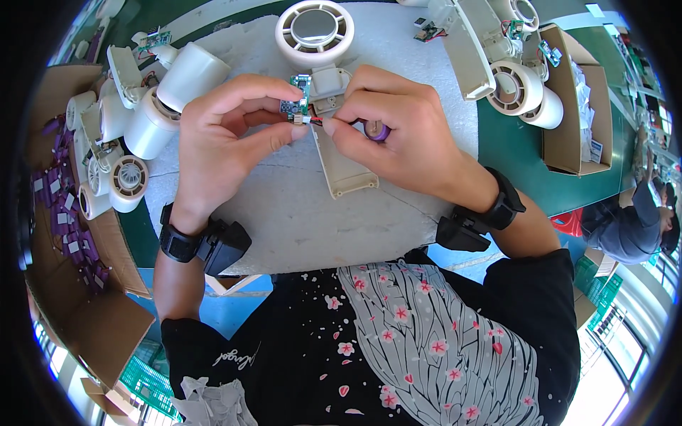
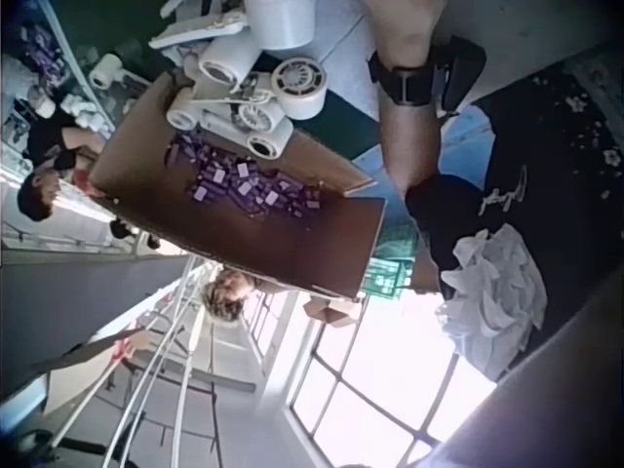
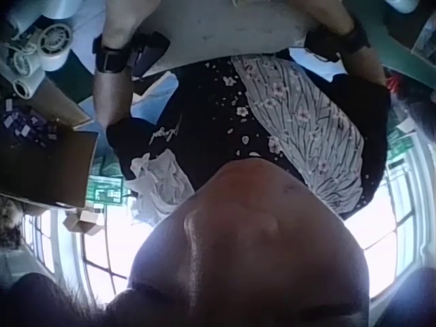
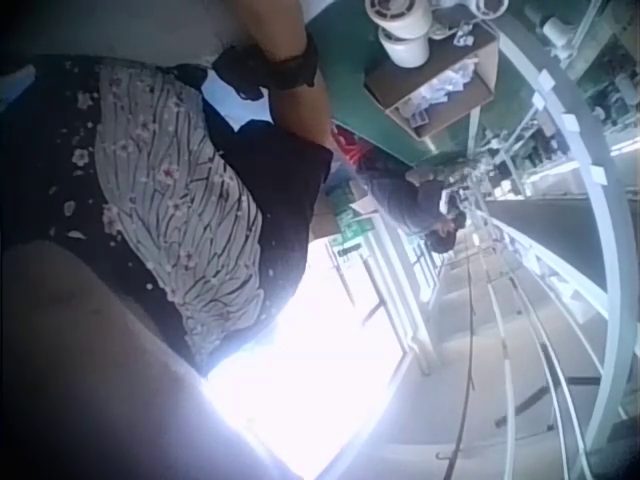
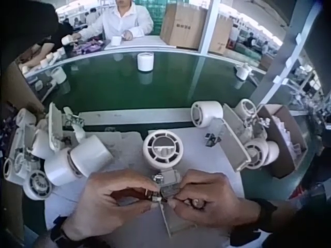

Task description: Assembling handheld fans by connecting batteries and internal circuit boards into the plastic housings.

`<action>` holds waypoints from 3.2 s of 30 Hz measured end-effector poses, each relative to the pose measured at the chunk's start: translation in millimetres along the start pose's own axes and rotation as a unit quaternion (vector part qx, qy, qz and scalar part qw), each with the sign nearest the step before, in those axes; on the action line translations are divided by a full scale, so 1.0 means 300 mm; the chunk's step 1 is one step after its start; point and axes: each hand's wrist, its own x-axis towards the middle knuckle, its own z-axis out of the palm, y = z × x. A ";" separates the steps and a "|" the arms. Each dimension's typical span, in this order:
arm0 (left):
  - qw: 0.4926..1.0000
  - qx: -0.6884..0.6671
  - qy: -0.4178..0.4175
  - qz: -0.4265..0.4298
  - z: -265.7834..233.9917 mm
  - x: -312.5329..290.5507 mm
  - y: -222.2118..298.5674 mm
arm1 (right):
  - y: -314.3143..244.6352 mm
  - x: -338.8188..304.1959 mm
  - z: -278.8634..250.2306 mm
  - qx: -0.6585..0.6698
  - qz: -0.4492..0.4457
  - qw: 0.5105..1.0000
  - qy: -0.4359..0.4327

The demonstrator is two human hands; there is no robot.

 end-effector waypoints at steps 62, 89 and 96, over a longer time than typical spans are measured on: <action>0.969 0.201 0.075 0.124 0.039 -0.013 -0.021 | 0.002 0.013 0.024 -0.079 -0.058 0.990 0.102; 0.993 0.111 0.032 -0.026 0.085 -0.014 -0.002 | -0.023 0.011 0.000 -0.054 -0.004 0.995 0.089; 0.998 0.060 0.016 -0.014 0.071 -0.017 -0.021 | -0.029 0.003 -0.007 -0.051 0.027 0.996 0.064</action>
